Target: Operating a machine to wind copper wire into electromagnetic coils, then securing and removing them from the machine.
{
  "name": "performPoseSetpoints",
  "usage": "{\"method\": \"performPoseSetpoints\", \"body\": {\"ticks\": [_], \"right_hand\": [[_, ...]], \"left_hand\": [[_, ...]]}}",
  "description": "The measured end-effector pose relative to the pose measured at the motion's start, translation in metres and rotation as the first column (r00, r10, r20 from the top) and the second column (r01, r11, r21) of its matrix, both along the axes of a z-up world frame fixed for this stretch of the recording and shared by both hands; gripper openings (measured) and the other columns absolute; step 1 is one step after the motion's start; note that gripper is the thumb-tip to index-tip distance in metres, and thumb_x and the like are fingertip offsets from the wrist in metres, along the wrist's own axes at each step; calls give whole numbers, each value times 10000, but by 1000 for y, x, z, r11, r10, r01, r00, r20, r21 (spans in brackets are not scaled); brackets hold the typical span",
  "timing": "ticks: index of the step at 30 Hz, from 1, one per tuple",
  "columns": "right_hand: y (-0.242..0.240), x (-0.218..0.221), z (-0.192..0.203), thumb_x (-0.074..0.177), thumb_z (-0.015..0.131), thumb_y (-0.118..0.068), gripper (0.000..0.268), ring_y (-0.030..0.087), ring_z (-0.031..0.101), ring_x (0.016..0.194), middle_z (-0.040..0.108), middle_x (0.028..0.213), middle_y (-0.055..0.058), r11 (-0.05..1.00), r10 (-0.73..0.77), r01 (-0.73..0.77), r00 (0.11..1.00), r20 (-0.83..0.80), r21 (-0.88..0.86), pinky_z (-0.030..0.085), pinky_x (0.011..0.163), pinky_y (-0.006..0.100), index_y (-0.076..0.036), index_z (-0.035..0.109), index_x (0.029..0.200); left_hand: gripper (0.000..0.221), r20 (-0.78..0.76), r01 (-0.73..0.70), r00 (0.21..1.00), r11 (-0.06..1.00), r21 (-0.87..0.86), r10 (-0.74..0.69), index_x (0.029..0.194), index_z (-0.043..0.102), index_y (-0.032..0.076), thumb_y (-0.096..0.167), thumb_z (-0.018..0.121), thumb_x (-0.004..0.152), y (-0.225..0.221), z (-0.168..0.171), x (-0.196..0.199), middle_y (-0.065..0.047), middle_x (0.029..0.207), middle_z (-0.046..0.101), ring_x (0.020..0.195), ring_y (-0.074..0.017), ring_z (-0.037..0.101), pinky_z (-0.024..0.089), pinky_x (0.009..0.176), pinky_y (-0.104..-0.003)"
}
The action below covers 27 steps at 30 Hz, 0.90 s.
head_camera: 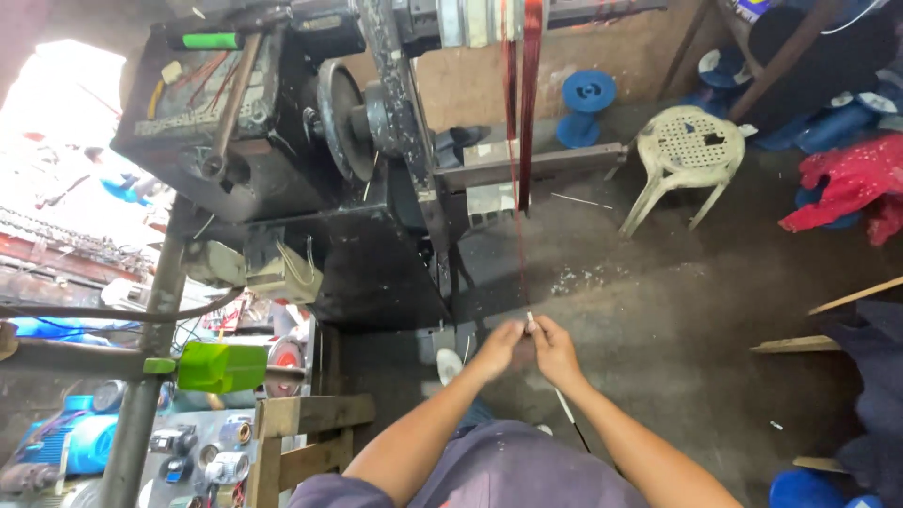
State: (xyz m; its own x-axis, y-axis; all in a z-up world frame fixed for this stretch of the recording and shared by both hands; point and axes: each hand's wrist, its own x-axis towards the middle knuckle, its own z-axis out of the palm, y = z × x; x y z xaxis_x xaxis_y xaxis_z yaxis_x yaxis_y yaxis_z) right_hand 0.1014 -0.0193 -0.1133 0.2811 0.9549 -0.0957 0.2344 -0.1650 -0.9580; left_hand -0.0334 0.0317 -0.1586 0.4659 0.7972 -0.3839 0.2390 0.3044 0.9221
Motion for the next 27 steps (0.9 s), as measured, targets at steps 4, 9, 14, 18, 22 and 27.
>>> {"method": "performPoseSetpoints", "body": {"ticks": [4,9,14,18,22,27], "right_hand": [[7,-2,-9,1034,512,-100,215,160,593,791,661,762,95,1000,-2,2,999,33,18,498,759,367,-56,700,940],[15,-7,-21,1039,507,-99,214,166,570,775,635,748,87,998,-24,21,999,40,60,476,729,363,-45,685,933],[28,-8,5,1046,514,-111,208,180,588,796,653,775,98,995,-71,66,995,68,77,480,749,380,-44,689,956],[41,-4,25,1055,528,-140,194,218,653,851,693,823,122,990,-86,70,989,124,125,503,790,395,-67,700,1004],[54,0,66,1045,545,-122,166,150,581,711,647,702,76,966,-132,86,975,179,245,473,664,361,-94,693,976],[54,-5,56,1042,551,-129,158,182,618,692,666,710,105,962,-137,81,969,207,260,492,646,378,-95,689,972]], "left_hand": [[339,44,564,821,797,-217,-569,1220,618,-65,82,672,918,-50,41,-12,-319,1098,665,968,-312,675,566,841,-439],[325,353,592,806,669,-449,-476,1294,558,-84,162,541,1082,-73,59,4,-299,1229,620,1160,-317,618,522,966,-419],[269,442,599,794,659,-455,-417,1244,583,-72,141,461,1134,-62,53,0,-305,1222,620,1163,-379,608,521,973,-468],[255,477,569,797,725,-388,-370,1203,583,-96,124,481,1123,-51,40,5,-316,1151,639,1095,-399,633,546,917,-489],[257,476,567,783,774,-280,-401,1200,591,-85,137,493,1118,-32,45,12,-290,1082,670,1024,-368,669,578,865,-462],[243,498,566,778,773,-288,-384,1183,593,-81,129,486,1126,-39,21,10,-291,1049,678,985,-358,686,594,830,-460]]}}
